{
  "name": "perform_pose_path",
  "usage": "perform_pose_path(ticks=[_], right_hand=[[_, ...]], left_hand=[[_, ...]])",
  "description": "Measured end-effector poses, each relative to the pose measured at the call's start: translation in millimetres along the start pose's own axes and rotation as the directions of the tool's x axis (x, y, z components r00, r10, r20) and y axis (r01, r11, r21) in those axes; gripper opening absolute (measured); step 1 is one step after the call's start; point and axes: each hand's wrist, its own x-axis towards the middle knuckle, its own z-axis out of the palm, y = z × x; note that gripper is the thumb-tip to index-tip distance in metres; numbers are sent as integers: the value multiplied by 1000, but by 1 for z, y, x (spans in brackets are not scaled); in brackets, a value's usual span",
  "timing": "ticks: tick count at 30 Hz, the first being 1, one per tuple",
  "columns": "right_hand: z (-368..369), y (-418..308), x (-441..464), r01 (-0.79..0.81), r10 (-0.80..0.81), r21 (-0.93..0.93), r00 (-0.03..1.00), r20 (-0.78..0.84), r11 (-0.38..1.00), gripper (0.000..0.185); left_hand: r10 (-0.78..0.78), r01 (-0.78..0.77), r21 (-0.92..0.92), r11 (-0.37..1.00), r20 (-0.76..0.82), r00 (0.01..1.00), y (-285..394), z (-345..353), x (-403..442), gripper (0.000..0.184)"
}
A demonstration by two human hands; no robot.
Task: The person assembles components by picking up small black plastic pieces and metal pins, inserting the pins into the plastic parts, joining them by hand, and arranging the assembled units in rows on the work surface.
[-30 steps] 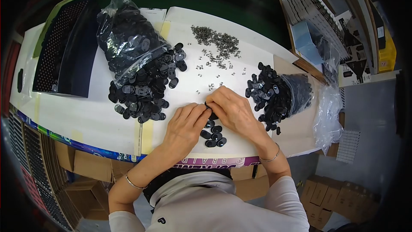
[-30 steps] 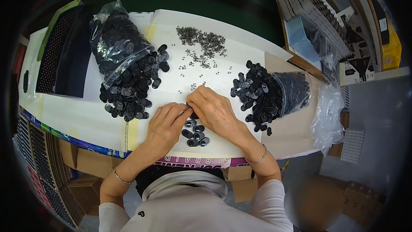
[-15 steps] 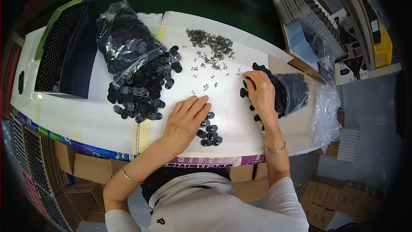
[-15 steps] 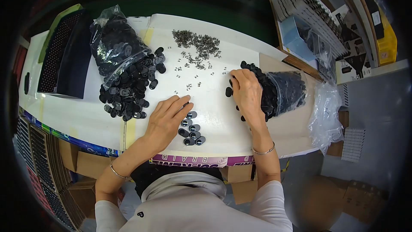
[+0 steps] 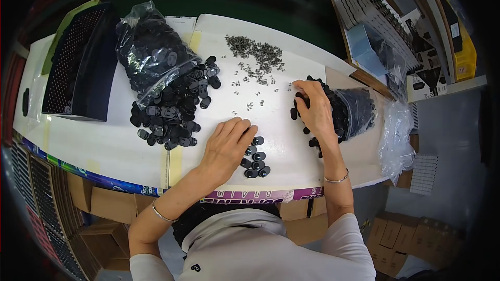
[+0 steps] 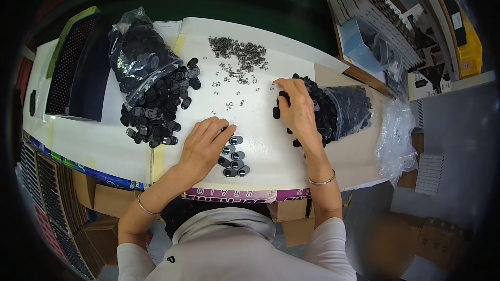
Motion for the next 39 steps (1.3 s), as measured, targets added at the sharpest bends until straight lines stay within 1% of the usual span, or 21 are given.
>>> perform_pose_path(ticks=[2,5,8,9,11,14,15,16,18,21,24,27,30,33,36,37,39], right_hand=[[-5,0,0,3,-6,47,999,51,999,34],[-12,-5,-3,-32,21,80,990,138,996,33],[-4,6,-12,-1,-4,76,998,68,997,30],[-4,3,-14,96,-96,10,995,-16,995,29],[0,-10,-17,268,-289,-142,943,-164,953,26],[9,-35,-29,428,-470,-218,859,-205,877,24],[17,-38,-35,494,-532,-223,831,-164,841,26],[24,-38,-44,516,-542,-199,833,-107,833,28],[39,-45,-61,510,-531,-192,843,-79,838,31],[32,-47,-67,448,-451,-62,891,-48,892,32],[25,-45,-64,395,-395,30,918,-24,918,30],[19,-47,-55,322,-328,100,943,55,941,25],[20,-47,-46,155,-189,237,973,131,959,24],[19,-54,-41,33,-118,351,968,223,936,26],[24,-59,-39,117,-199,318,950,241,941,26],[25,-59,-38,146,-221,309,950,222,940,25],[23,-60,-36,170,-241,295,944,226,940,24]], left_hand=[[0,0,-1,1000,0,1000,0,-1,0,48],[2,-2,0,1000,2,1000,1,-2,0,48],[3,-3,3,1000,2,1000,1,-2,1,49],[3,-3,5,1000,3,1000,1,-2,0,49],[-1,1,16,1000,-5,1000,2,-2,2,49],[-30,31,30,999,-42,999,3,-2,2,47],[-39,41,32,999,-59,997,3,-2,2,45],[-60,60,-3,998,-62,996,4,-3,2,44],[-106,101,-71,992,-67,992,3,-8,-3,41],[-58,55,-48,997,-58,997,1,-16,-14,40],[44,-43,24,999,-19,999,1,-22,-16,41],[80,-81,41,996,24,997,-2,-18,-16,42],[99,-106,99,989,68,993,-1,-17,-15,44],[97,-109,112,988,102,990,0,-17,-15,46],[91,-102,109,989,104,990,0,-16,-14,47],[91,-102,109,989,103,991,0,-15,-14,47],[89,-99,108,989,99,991,-1,-14,-15,47]])
